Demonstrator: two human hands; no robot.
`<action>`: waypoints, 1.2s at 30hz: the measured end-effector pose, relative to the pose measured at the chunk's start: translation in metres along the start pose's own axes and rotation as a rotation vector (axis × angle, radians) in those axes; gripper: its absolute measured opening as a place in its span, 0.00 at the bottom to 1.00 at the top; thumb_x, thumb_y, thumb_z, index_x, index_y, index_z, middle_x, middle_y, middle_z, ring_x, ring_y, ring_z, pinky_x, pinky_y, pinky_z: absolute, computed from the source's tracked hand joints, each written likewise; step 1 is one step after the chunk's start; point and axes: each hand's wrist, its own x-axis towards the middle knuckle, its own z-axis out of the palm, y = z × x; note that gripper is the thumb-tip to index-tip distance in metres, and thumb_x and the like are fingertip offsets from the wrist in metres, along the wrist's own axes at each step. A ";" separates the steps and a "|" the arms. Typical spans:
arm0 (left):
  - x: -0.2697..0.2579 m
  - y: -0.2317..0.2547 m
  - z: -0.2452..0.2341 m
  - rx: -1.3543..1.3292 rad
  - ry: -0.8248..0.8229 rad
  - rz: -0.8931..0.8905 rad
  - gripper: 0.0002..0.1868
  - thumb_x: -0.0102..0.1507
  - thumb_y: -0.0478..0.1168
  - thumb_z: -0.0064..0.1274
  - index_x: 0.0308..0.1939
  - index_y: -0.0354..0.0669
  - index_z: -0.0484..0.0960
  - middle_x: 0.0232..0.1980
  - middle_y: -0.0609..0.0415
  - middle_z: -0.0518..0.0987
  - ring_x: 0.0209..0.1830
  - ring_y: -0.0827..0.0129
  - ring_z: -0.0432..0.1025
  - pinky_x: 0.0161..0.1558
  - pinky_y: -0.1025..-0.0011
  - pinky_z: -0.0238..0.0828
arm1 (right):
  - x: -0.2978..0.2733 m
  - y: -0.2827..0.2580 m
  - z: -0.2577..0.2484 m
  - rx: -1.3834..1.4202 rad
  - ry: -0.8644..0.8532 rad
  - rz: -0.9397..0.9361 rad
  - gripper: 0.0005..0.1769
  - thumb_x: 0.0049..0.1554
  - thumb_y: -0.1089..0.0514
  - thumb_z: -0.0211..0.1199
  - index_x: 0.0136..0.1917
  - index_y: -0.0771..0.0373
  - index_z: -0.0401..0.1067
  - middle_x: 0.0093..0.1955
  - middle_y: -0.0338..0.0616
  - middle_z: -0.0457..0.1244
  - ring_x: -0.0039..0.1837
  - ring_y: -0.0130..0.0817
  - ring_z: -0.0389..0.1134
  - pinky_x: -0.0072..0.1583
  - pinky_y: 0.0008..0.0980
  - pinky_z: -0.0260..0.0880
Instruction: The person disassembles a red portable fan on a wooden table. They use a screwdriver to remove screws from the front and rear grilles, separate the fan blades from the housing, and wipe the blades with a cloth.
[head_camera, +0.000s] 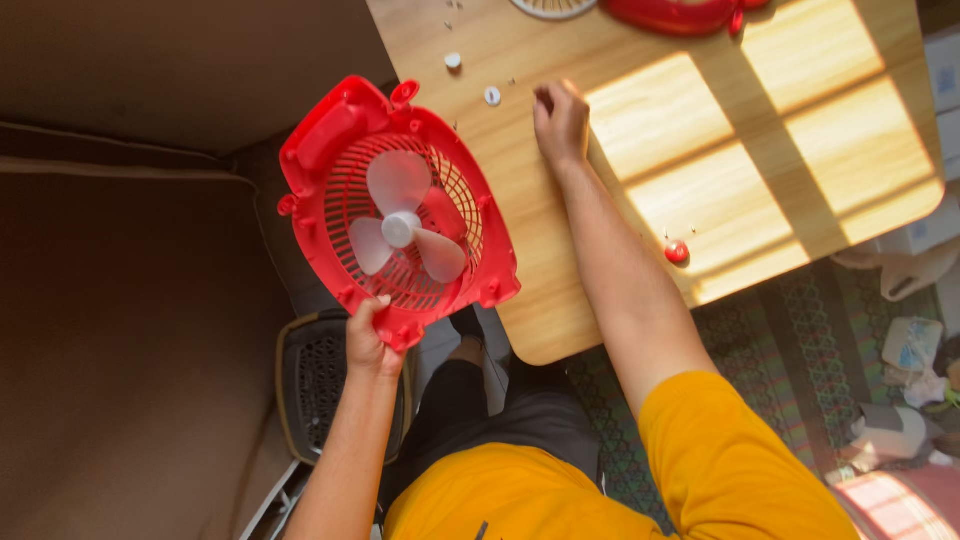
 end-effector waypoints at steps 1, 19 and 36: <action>0.005 -0.009 0.004 0.026 -0.033 0.006 0.28 0.59 0.29 0.49 0.65 0.32 0.68 0.59 0.45 0.76 0.58 0.55 0.75 0.59 0.54 0.74 | 0.004 0.009 0.000 0.062 0.049 0.061 0.06 0.57 0.67 0.66 0.50 0.64 0.76 0.45 0.47 0.70 0.48 0.38 0.73 0.50 0.34 0.74; 0.013 -0.079 0.036 0.334 -0.228 -0.030 0.17 0.59 0.28 0.53 0.53 0.30 0.76 0.48 0.49 0.81 0.48 0.63 0.77 0.52 0.65 0.75 | -0.270 -0.026 -0.181 0.542 0.023 0.808 0.11 0.64 0.60 0.60 0.59 0.67 0.74 0.52 0.42 0.69 0.51 0.27 0.70 0.52 0.28 0.70; 0.013 -0.104 0.029 0.434 -0.196 -0.099 0.20 0.59 0.29 0.51 0.57 0.32 0.73 0.52 0.48 0.79 0.51 0.61 0.77 0.55 0.61 0.76 | -0.228 -0.014 -0.157 -0.373 0.251 0.620 0.09 0.56 0.52 0.69 0.46 0.55 0.73 0.50 0.39 0.63 0.55 0.40 0.67 0.60 0.47 0.61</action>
